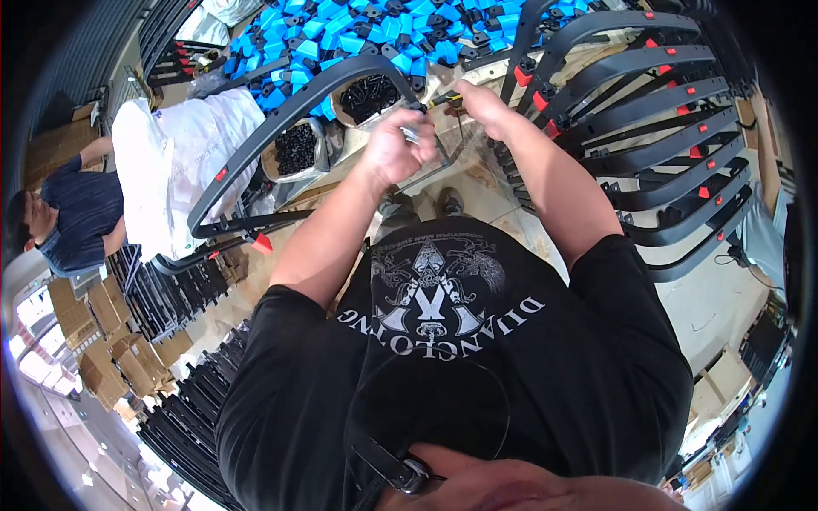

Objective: Assembling metal frame components by inserting pins and plastic connectors in a workshop setting.

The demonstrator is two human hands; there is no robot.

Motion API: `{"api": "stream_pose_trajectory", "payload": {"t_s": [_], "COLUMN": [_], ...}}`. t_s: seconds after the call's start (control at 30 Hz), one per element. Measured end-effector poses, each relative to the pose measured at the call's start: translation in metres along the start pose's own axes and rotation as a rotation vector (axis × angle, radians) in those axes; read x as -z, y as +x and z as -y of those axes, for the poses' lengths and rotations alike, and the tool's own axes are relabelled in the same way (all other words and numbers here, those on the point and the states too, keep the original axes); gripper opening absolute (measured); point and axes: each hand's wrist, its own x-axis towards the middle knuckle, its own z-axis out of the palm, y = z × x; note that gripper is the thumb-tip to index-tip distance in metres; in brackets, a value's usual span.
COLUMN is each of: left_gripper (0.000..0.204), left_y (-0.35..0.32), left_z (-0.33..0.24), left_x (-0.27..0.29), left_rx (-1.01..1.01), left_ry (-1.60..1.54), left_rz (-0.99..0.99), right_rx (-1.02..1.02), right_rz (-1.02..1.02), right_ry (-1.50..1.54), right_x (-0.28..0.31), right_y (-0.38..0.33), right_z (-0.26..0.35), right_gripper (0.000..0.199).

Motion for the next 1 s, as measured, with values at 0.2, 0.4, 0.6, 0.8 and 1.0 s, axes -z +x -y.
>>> {"api": "stream_pose_trajectory", "payload": {"t_s": [0.2, 0.4, 0.6, 0.8, 1.0], "left_gripper": [0.03, 0.016, 0.017, 0.032, 0.019], "left_y": [0.026, 0.003, 0.011, 0.017, -0.007], "left_z": [0.022, 0.004, -0.005, 0.025, -0.006], "left_x": [0.019, 0.006, 0.006, 0.031, -0.006], "left_rx": [-0.084, -0.101, -0.101, -0.302, 0.009], "left_ry": [1.277, 0.246, 0.909, 1.542, 0.264], "left_rz": [-0.409, -0.014, -0.241, -0.359, -0.041], "right_rx": [-0.138, 0.01, -0.022, -0.077, -0.018], "right_rz": [-0.054, -0.157, -0.153, -0.106, -0.193], "right_ry": [-0.047, -0.07, -0.222, -0.195, -0.281], "right_x": [-0.025, -0.021, -0.029, -0.038, -0.033], "right_y": [-0.026, -0.013, -0.028, -0.036, -0.033], "right_z": [0.032, 0.009, 0.024, 0.03, 0.026], "right_gripper": [0.04, 0.049, 0.05, 0.05, 0.057]}}
